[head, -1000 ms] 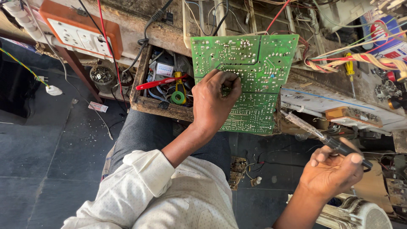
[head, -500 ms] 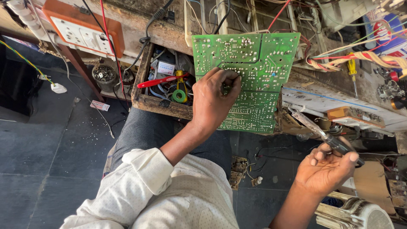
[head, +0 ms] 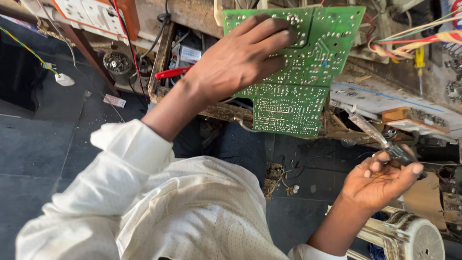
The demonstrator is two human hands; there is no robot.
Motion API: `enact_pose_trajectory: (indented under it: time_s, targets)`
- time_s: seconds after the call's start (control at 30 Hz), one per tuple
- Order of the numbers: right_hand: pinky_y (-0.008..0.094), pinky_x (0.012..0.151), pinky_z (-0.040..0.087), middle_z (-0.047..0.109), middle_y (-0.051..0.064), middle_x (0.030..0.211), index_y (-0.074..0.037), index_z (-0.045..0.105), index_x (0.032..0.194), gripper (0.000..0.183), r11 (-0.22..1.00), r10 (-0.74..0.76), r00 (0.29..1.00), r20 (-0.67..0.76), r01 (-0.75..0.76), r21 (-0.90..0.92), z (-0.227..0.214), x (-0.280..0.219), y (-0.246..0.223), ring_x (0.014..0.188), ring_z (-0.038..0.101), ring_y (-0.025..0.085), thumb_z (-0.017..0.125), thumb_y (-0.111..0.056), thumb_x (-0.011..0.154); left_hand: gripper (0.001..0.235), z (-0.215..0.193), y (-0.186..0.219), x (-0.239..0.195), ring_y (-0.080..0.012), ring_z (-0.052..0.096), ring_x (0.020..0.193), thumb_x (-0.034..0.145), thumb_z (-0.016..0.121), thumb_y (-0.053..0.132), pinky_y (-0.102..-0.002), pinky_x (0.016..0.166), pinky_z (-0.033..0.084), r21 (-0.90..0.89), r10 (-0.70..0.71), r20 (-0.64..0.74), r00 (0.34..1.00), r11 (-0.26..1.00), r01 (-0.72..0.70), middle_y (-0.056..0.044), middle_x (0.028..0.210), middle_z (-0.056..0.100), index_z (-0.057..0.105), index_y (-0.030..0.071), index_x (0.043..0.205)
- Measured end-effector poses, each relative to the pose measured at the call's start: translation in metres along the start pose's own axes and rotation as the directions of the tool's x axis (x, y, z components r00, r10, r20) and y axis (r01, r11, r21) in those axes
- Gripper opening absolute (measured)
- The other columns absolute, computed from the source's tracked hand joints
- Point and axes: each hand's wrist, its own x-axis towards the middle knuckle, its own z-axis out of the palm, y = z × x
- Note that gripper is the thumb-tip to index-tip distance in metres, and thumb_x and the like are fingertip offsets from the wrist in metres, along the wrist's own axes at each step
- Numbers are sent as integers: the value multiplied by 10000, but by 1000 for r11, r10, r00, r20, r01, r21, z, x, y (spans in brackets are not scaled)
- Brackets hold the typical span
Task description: The person solders a green circuit board using a soldering iron and solder wire, then uses a multimeter to test connections on the board. The person also handles a second circuit board and a small cylindrical component, placing them on the workbench.
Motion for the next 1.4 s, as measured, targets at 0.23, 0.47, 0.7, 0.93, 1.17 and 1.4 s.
enact_pose_trajectory:
  time_s: [0.23, 0.47, 0.7, 0.93, 1.17, 1.4]
  targets:
    - [203, 551, 531, 713, 177, 954, 17, 589, 1252, 426, 1000, -12, 1000, 14, 12, 0, 1, 0, -4, 677, 652, 142, 568, -397, 1157, 139, 9, -14, 4, -282, 400, 1492, 948, 686, 157, -447, 1232, 371, 54, 106, 73, 992, 992, -110, -92, 1483, 492, 743, 95, 1059]
    - [214, 523, 521, 705, 191, 935, 27, 577, 1255, 441, 999, 17, 999, -34, -16, 38, 9, 0, -7, 668, 652, 155, 579, -405, 1167, 147, 14, -16, 0, -257, 420, 1465, 973, 679, 165, -415, 1123, 430, 26, 111, 54, 992, 993, -112, -83, 1495, 508, 754, 115, 1089]
    - [211, 473, 492, 697, 185, 910, 38, 575, 1277, 456, 998, 24, 998, -50, -21, 66, 16, -2, -6, 655, 648, 163, 578, -396, 1140, 93, 12, -12, 5, -239, 494, 1348, 988, 682, 189, -423, 1082, 455, -2, 73, 33, 997, 997, -73, -63, 1419, 536, 733, 113, 976]
    - [209, 482, 483, 695, 168, 938, 30, 571, 1328, 486, 997, 44, 999, -29, -42, 63, 12, -4, -7, 675, 646, 156, 577, -428, 1166, 109, 10, -4, 11, -230, 512, 1283, 976, 693, 185, -439, 1034, 451, 2, 5, 6, 1000, 1000, -5, -63, 1402, 500, 680, 101, 908]
    - [225, 489, 500, 691, 184, 939, 39, 557, 1322, 473, 999, 20, 998, -64, -18, 38, 4, -5, -6, 682, 660, 176, 573, -407, 1164, 76, 1, -9, 10, -275, 529, 1279, 1019, 676, 112, -448, 1091, 444, -232, -27, 15, 1000, 972, 30, -96, 1389, 533, 690, 38, 1011]
    - [227, 492, 491, 692, 195, 963, 37, 548, 1324, 476, 1000, 9, 999, -41, -8, 23, -4, -4, -6, 704, 660, 182, 553, -410, 1160, 108, 11, 1, 8, -310, 546, 1259, 1048, 723, 129, -468, 1070, 437, -273, -142, 17, 990, 952, 142, -108, 1366, 553, 691, 26, 1041]
